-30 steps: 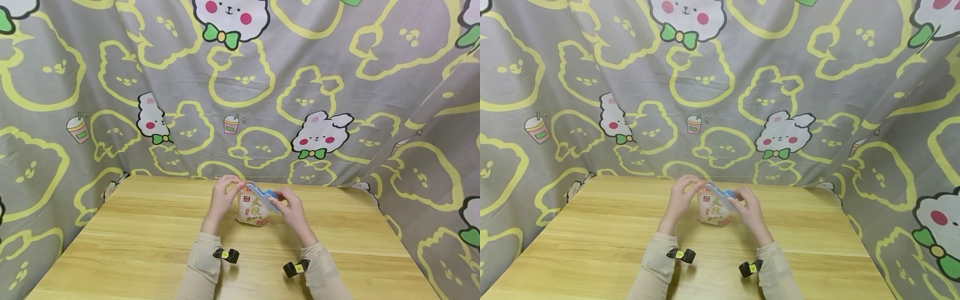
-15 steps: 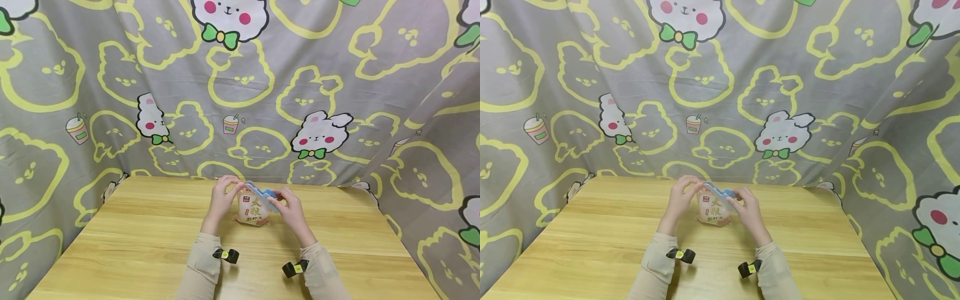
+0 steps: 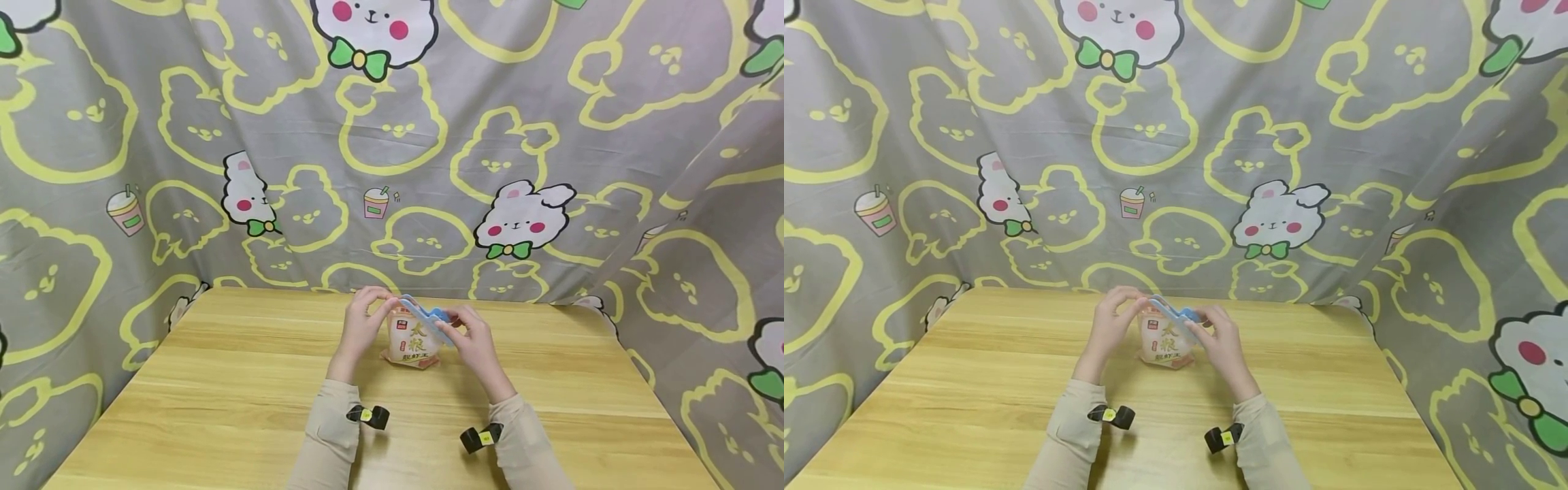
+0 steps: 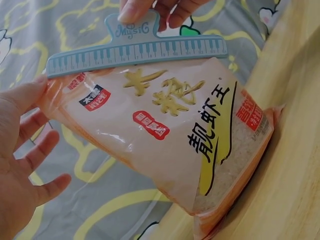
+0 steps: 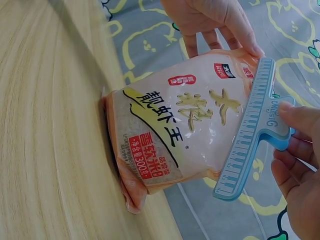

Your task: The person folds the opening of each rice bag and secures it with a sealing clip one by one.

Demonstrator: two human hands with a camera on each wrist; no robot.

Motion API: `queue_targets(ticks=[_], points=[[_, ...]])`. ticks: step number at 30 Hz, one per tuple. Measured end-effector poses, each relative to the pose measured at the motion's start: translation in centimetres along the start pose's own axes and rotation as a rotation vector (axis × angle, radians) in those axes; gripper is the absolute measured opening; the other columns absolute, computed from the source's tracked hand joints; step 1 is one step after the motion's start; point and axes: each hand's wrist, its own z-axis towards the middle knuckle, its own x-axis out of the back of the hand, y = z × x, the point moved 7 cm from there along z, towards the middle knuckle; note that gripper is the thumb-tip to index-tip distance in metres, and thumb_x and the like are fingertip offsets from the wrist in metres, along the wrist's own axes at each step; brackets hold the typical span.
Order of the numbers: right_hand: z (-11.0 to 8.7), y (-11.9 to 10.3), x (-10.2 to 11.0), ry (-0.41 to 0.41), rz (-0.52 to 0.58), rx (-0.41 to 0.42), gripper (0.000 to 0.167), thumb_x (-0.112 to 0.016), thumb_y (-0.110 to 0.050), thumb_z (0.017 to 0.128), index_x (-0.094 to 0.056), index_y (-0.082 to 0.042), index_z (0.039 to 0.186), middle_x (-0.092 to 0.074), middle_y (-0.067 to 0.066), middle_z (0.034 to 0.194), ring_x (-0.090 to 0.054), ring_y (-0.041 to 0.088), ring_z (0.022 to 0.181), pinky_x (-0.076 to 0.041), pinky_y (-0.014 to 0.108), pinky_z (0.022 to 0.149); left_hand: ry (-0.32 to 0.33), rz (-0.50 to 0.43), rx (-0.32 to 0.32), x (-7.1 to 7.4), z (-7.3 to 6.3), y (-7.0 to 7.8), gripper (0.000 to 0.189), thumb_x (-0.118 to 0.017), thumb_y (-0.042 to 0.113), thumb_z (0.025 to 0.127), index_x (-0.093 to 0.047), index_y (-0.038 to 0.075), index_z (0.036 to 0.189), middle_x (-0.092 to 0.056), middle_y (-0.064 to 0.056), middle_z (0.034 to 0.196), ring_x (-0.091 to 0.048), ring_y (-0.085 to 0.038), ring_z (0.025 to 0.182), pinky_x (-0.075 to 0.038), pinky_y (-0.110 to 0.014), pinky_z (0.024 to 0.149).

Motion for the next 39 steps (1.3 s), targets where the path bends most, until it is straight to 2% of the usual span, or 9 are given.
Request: queue_targets(ticks=[3, 7, 12, 19, 23, 31, 39], points=[[0.0, 0.0, 0.0, 0.000, -0.005, 0.006, 0.018, -0.075, -0.010, 0.084, -0.071, -0.004, 0.102, -0.066, 0.008, 0.091, -0.059, 0.020, 0.082, -0.050, 0.022, 0.073, -0.025, 0.024, -0.017, -0.1, 0.2, -1.7, 0.014, -0.071, 0.024, 0.088, -0.072, 0.011, 0.088, -0.070, -0.007, 0.103, -0.058, -0.024, 0.110, -0.042, -0.046, 0.104], [0.0, 0.0, 0.0, 0.004, -0.006, 0.010, 0.018, -0.075, -0.011, 0.084, -0.072, -0.005, 0.101, -0.066, 0.008, 0.091, -0.059, 0.020, 0.082, -0.050, 0.022, 0.073, -0.037, 0.037, -0.024, -0.1, 0.2, -1.8, 0.012, -0.072, 0.024, 0.088, -0.072, 0.012, 0.087, -0.071, -0.005, 0.103, -0.059, -0.025, 0.110, -0.043, -0.047, 0.103], [0.0, 0.0, -0.1, 0.006, -0.010, 0.011, 0.019, -0.075, -0.011, 0.084, -0.072, -0.005, 0.101, -0.066, 0.007, 0.090, -0.059, 0.019, 0.082, -0.050, 0.022, 0.073, -0.046, 0.021, -0.002, 0.1, 0.2, -1.8, 0.011, -0.072, 0.024, 0.087, -0.073, 0.013, 0.087, -0.071, -0.005, 0.104, -0.059, -0.024, 0.110, -0.043, -0.046, 0.103], [0.0, -0.1, -0.1, 0.018, 0.002, 0.010, 0.017, -0.075, -0.011, 0.084, -0.072, -0.005, 0.100, -0.067, 0.007, 0.091, -0.060, 0.020, 0.082, -0.051, 0.024, 0.074, -0.030, -0.024, 0.029, 0.0, 0.1, -1.7, 0.011, -0.074, 0.016, 0.085, -0.073, 0.006, 0.088, -0.070, -0.011, 0.104, -0.058, -0.029, 0.111, -0.041, -0.049, 0.102], [0.0, -0.1, -0.2, 0.025, 0.011, 0.013, 0.016, -0.074, -0.012, 0.085, -0.073, -0.006, 0.100, -0.067, 0.007, 0.091, -0.060, 0.021, 0.082, -0.051, 0.025, 0.074, -0.029, -0.029, 0.024, 0.0, 0.1, -1.5, 0.012, -0.074, 0.015, 0.084, -0.073, 0.004, 0.088, -0.070, -0.013, 0.104, -0.058, -0.031, 0.110, -0.041, -0.050, 0.103], [0.0, -0.4, -0.3, 0.031, 0.015, 0.005, 0.016, -0.073, -0.013, 0.086, -0.073, -0.006, 0.100, -0.067, 0.008, 0.092, -0.059, 0.022, 0.082, -0.050, 0.026, 0.074, -0.057, -0.008, 0.024, 0.1, 0.2, -1.5, 0.013, -0.072, 0.024, 0.086, -0.074, 0.011, 0.088, -0.070, -0.004, 0.102, -0.057, -0.022, 0.110, -0.042, -0.045, 0.103], [0.1, -0.5, -0.5, 0.027, 0.014, 0.005, 0.016, -0.074, -0.013, 0.085, -0.073, -0.007, 0.099, -0.067, 0.008, 0.091, -0.058, 0.021, 0.082, -0.050, 0.026, 0.073, -0.062, 0.008, -0.005, 0.0, 0.1, -1.5, 0.012, -0.072, 0.023, 0.087, -0.074, 0.011, 0.089, -0.070, -0.004, 0.102, -0.057, -0.023, 0.110, -0.043, -0.047, 0.101]])
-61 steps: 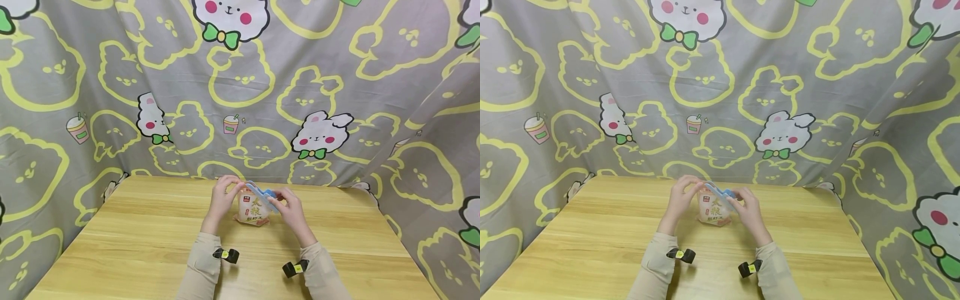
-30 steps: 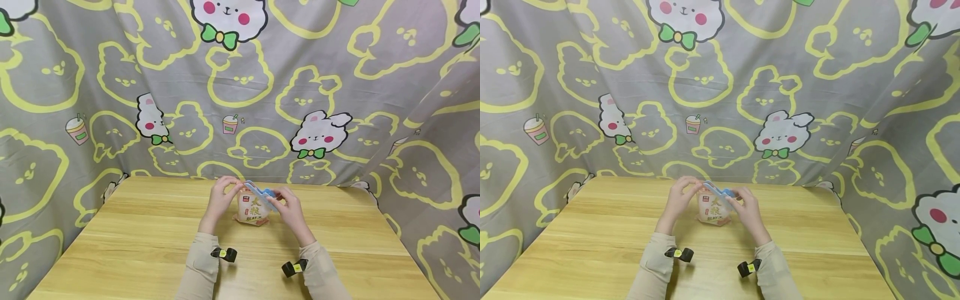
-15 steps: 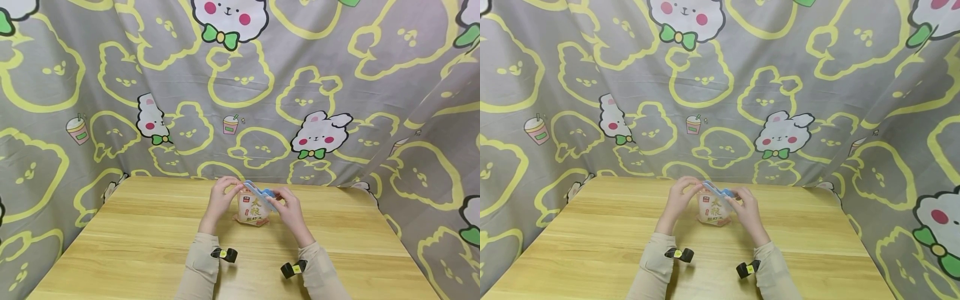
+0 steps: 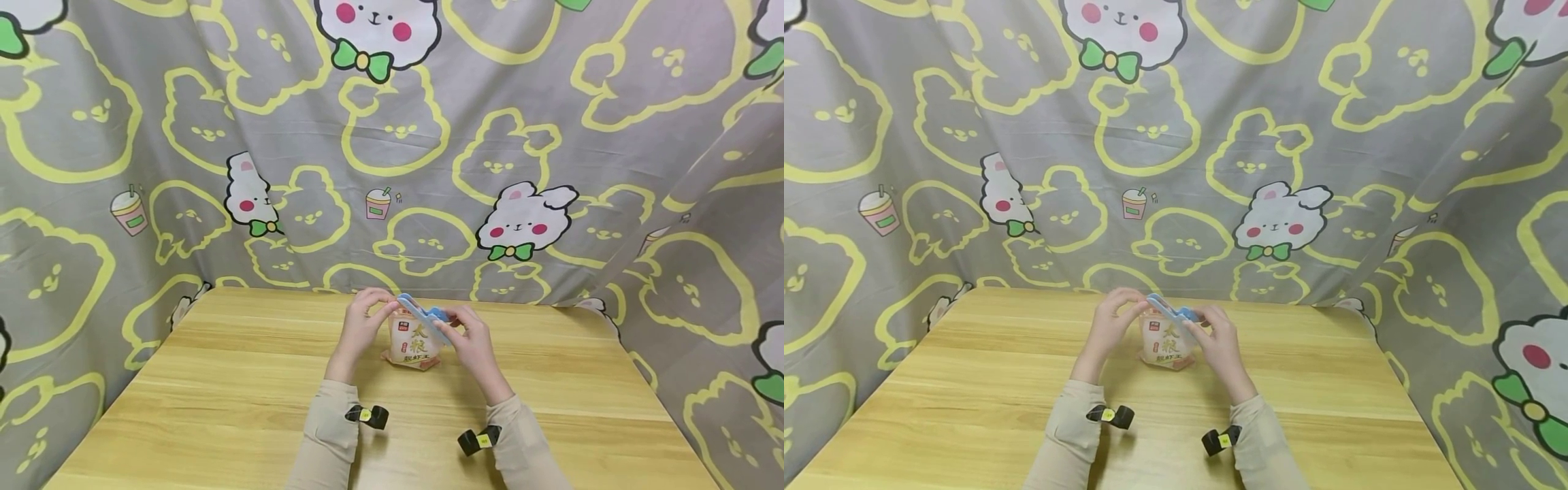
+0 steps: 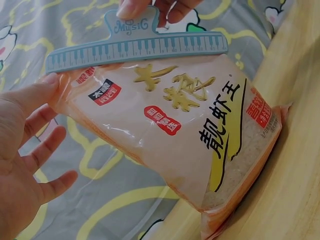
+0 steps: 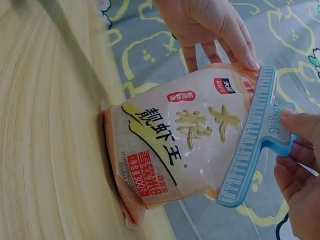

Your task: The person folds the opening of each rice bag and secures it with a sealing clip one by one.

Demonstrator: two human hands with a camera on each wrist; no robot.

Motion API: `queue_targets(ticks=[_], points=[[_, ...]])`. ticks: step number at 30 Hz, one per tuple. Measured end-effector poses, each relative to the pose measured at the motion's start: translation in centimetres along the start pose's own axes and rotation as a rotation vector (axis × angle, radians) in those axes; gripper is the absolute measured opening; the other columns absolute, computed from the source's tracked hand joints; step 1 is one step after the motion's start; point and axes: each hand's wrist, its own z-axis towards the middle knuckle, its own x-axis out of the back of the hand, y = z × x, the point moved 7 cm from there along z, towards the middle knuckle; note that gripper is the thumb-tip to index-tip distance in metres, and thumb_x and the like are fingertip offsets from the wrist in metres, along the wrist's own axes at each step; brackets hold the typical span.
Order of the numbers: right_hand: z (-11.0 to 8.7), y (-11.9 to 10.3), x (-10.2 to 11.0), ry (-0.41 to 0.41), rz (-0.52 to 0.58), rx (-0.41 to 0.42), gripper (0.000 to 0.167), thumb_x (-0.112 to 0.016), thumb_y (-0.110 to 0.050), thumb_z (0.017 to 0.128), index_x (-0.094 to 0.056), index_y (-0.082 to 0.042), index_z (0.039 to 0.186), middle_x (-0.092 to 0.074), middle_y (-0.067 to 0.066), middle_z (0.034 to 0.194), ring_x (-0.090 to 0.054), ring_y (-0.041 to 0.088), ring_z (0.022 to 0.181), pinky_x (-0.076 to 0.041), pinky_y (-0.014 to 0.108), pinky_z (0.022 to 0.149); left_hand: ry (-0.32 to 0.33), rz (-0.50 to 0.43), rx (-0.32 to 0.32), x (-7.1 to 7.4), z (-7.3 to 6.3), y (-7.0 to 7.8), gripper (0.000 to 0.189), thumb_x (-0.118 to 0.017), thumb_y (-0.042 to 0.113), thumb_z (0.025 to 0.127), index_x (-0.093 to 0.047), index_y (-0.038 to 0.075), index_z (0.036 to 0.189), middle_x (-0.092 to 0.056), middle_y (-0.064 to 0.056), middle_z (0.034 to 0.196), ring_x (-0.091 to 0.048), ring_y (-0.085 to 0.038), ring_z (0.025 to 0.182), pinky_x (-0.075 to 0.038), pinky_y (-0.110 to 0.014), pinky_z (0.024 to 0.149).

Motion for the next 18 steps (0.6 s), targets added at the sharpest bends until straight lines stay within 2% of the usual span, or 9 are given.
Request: queue_targets(ticks=[10, 18], points=[[0.13, -0.17, 0.00, 0.004, -0.003, 0.008, 0.015, -0.074, -0.014, 0.086, -0.073, -0.007, 0.099, -0.067, 0.008, 0.091, -0.059, 0.021, 0.082, -0.052, 0.033, 0.074, 0.001, 0.005, -0.001, -0.05, 0.07, -0.03, 0.012, -0.071, 0.023, 0.087, -0.074, 0.011, 0.089, -0.070, -0.005, 0.102, -0.057, -0.023, 0.109, -0.044, -0.045, 0.101], [0.22, -0.39, -0.17, 0.012, 0.006, -0.003, 0.016, -0.074, -0.008, 0.084, -0.072, -0.003, 0.099, -0.067, 0.012, 0.094, -0.060, 0.026, 0.083, -0.053, 0.038, 0.074, 0.018, 0.023, -0.044, -0.11, -0.03, 0.01, 0.013, -0.071, 0.024, 0.088, -0.073, 0.011, 0.088, -0.070, -0.004, 0.101, -0.058, -0.020, 0.107, -0.045, -0.044, 0.098]])
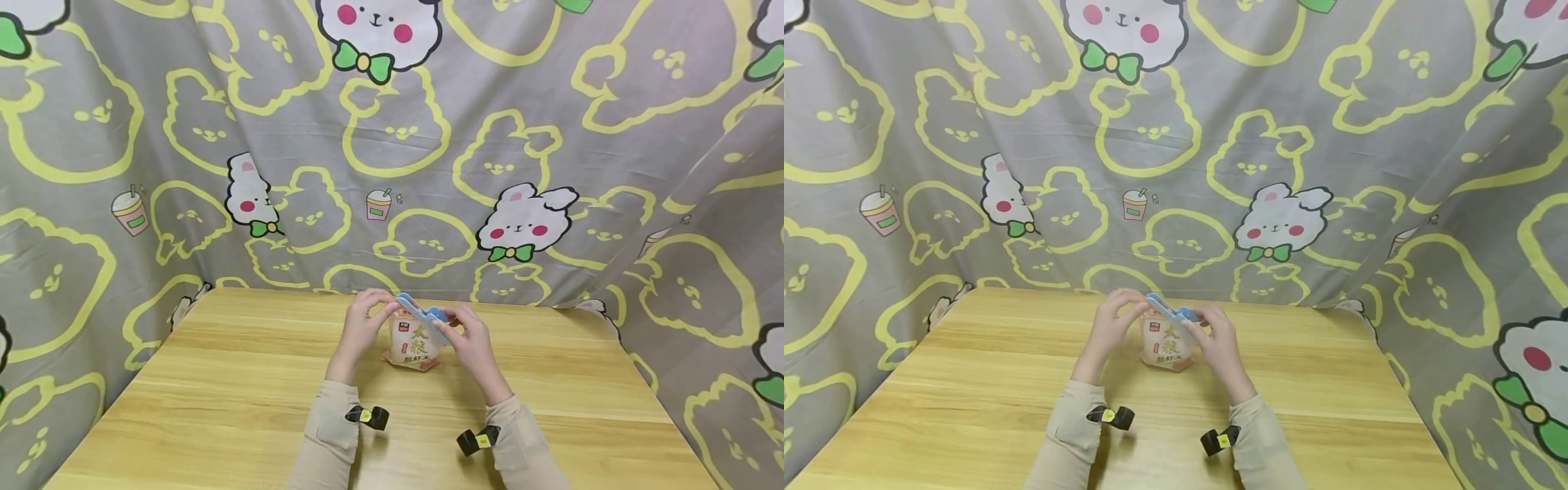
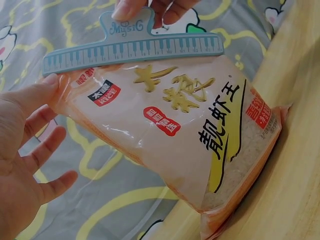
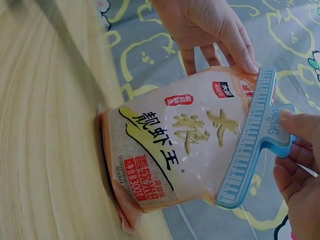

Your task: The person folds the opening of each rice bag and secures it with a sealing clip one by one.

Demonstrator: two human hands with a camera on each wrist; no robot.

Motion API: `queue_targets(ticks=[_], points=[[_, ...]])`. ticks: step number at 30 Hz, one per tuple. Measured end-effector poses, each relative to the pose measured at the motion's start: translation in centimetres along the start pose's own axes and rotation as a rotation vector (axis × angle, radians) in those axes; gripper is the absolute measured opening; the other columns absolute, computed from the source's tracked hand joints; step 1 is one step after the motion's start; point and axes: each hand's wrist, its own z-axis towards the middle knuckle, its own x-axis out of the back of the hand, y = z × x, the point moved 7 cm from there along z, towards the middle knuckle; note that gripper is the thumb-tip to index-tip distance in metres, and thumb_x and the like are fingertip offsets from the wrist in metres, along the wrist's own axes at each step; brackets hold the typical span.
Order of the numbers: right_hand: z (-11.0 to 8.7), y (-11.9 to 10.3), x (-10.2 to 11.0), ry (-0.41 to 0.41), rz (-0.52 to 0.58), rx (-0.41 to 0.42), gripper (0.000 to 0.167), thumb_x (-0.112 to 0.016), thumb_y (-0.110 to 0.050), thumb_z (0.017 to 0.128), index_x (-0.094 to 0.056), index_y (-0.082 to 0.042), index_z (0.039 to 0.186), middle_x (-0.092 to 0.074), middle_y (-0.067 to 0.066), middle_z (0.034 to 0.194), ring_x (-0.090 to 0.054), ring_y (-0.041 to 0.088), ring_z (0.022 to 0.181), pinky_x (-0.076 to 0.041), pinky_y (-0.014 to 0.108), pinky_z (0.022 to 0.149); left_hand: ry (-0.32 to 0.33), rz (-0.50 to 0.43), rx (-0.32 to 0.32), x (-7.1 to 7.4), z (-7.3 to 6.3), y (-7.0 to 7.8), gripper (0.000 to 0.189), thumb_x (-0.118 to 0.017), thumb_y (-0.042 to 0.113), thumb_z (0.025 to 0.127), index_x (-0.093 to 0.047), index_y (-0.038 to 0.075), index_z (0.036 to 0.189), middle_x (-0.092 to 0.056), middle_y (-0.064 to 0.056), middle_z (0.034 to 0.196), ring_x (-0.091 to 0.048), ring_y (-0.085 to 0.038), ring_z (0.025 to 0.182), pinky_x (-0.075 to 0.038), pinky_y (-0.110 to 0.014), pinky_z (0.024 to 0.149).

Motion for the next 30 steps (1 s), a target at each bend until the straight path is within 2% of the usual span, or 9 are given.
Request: queue_targets(ticks=[2, 8, 20, 30], points=[[0.0, -0.7, 0.0, -0.004, -0.003, -0.010, 0.015, -0.073, -0.004, 0.083, -0.071, 0.001, 0.098, -0.067, 0.016, 0.094, -0.059, 0.030, 0.084, -0.053, 0.042, 0.074, 0.004, 0.003, -0.005, 0.0, 0.0, 0.1, 0.012, -0.071, 0.023, 0.088, -0.073, 0.011, 0.088, -0.070, -0.004, 0.101, -0.058, -0.021, 0.106, -0.045, -0.044, 0.098], [-0.1, -3.8, 0.6, -0.011, 0.011, -0.022, 0.015, -0.071, 0.002, 0.084, -0.069, 0.007, 0.097, -0.065, 0.022, 0.093, -0.058, 0.037, 0.085, -0.052, 0.046, 0.075, -0.020, -0.018, 0.058, 0.0, 0.0, -0.1, 0.015, -0.071, 0.026, 0.088, -0.073, 0.011, 0.088, -0.070, -0.004, 0.103, -0.057, -0.023, 0.110, -0.043, -0.046, 0.102], [-0.1, -3.7, 0.6, -0.017, 0.054, -0.033, 0.022, -0.071, 0.003, 0.084, -0.067, 0.010, 0.105, -0.064, 0.025, 0.095, -0.057, 0.042, 0.088, -0.053, 0.050, 0.075, -0.015, 0.011, 0.046, 0.0, 0.0, -0.4, 0.013, -0.071, 0.022, 0.088, -0.071, 0.009, 0.090, -0.069, -0.009, 0.107, -0.058, -0.027, 0.112, -0.043, -0.048, 0.104], [0.0, -3.3, 0.7, -0.043, 0.035, -0.063, 0.029, -0.069, 0.001, 0.086, -0.066, 0.008, 0.113, -0.065, 0.025, 0.101, -0.059, 0.043, 0.093, -0.053, 0.050, 0.078, -0.021, 0.044, 0.075, 0.0, 0.0, -0.6, 0.016, -0.071, 0.023, 0.089, -0.072, 0.008, 0.096, -0.069, -0.010, 0.109, -0.057, -0.029, 0.113, -0.042, -0.050, 0.104]])
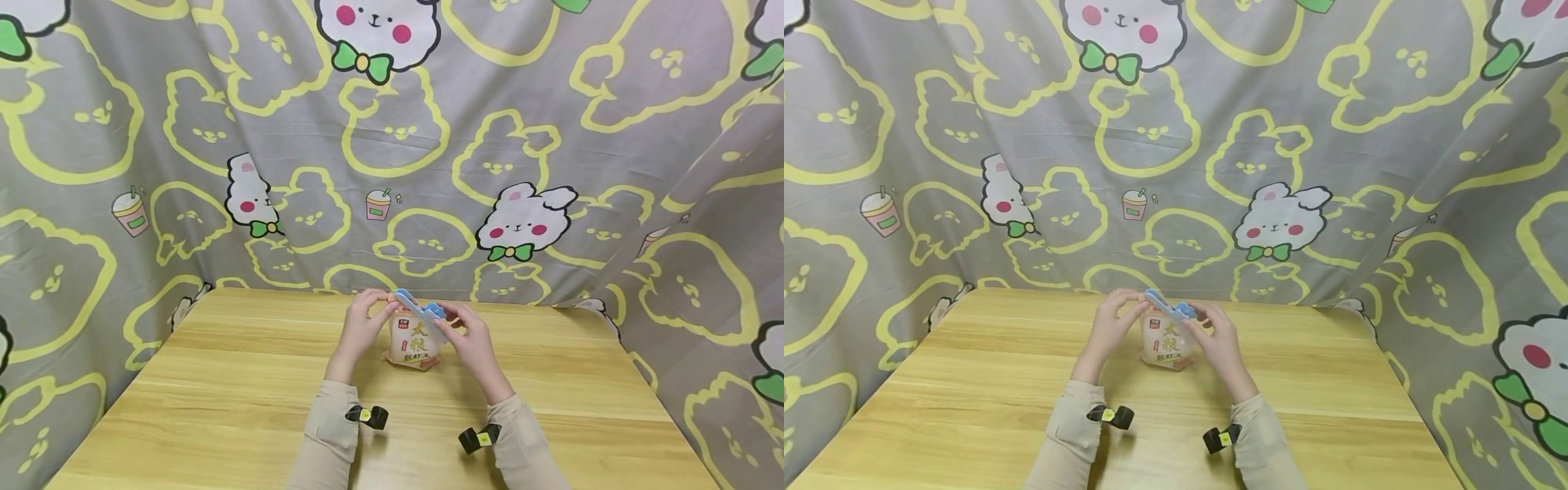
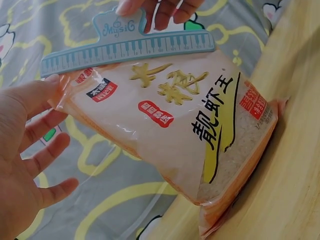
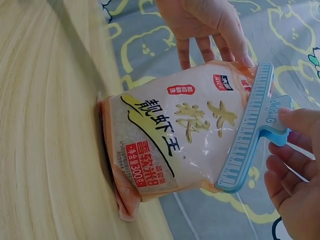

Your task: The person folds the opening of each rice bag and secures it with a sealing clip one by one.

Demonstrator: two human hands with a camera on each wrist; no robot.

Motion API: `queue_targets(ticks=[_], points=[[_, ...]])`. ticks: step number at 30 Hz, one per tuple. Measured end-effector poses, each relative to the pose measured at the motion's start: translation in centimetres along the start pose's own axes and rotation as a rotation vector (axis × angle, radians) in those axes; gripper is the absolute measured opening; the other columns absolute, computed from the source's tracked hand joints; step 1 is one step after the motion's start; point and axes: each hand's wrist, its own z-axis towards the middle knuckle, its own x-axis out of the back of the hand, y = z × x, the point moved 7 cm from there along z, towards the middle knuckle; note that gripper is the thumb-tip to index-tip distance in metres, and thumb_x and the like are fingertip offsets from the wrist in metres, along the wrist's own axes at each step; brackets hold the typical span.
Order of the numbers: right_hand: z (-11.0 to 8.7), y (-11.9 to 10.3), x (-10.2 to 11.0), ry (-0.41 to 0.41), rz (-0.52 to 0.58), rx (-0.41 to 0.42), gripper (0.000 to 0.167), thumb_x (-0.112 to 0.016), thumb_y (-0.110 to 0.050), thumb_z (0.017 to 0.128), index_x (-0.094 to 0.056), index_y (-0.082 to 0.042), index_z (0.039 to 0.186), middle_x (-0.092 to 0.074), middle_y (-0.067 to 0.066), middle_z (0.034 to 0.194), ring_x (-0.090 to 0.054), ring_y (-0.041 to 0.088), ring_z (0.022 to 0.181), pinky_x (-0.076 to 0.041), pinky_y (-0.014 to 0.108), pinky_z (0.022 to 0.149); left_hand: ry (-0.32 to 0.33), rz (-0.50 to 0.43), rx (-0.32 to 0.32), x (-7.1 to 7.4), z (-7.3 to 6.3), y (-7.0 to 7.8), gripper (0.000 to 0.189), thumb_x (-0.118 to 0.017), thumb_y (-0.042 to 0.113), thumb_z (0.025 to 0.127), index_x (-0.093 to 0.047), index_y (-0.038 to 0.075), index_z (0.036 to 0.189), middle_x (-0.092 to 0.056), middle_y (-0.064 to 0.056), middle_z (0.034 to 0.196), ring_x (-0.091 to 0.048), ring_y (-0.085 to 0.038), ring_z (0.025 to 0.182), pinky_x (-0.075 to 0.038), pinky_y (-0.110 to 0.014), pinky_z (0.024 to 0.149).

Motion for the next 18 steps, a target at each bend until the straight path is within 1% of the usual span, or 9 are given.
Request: queue_targets(ticks=[3, 8, 14, 18], points=[[0.06, 0.24, 0.05, 0.000, -0.005, -0.013, 0.029, -0.070, 0.001, 0.085, -0.066, 0.007, 0.113, -0.065, 0.025, 0.101, -0.059, 0.042, 0.094, -0.053, 0.049, 0.078, -0.006, 0.006, 0.016, 0.01, -0.03, -0.11, 0.019, -0.070, 0.025, 0.090, -0.072, 0.008, 0.100, -0.068, -0.010, 0.111, -0.056, -0.029, 0.114, -0.042, -0.050, 0.105], [0.15, 0.53, 0.20, 0.002, -0.011, -0.023, 0.029, -0.070, 0.001, 0.085, -0.066, 0.006, 0.114, -0.065, 0.024, 0.102, -0.059, 0.042, 0.096, -0.053, 0.048, 0.079, -0.012, 0.019, 0.023, 0.08, -0.07, -0.22, 0.024, -0.070, 0.027, 0.090, -0.072, 0.009, 0.105, -0.068, -0.009, 0.112, -0.057, -0.028, 0.114, -0.043, -0.050, 0.103], [0.20, 0.46, 0.53, 0.010, -0.005, -0.007, 0.029, -0.070, 0.002, 0.085, -0.066, 0.008, 0.113, -0.066, 0.026, 0.102, -0.060, 0.042, 0.095, -0.052, 0.053, 0.079, -0.017, 0.026, 0.029, 0.13, -0.05, -0.35, 0.024, -0.070, 0.028, 0.090, -0.072, 0.009, 0.106, -0.068, -0.008, 0.110, -0.058, -0.027, 0.111, -0.045, -0.049, 0.101], [0.25, 0.44, 0.75, 0.013, -0.001, -0.002, 0.029, -0.069, 0.003, 0.085, -0.065, 0.009, 0.113, -0.066, 0.027, 0.102, -0.060, 0.043, 0.095, -0.052, 0.054, 0.079, -0.018, 0.022, 0.033, 0.17, -0.09, -0.41, 0.024, -0.070, 0.026, 0.090, -0.071, 0.008, 0.106, -0.068, -0.010, 0.110, -0.059, -0.028, 0.110, -0.045, -0.048, 0.101]])
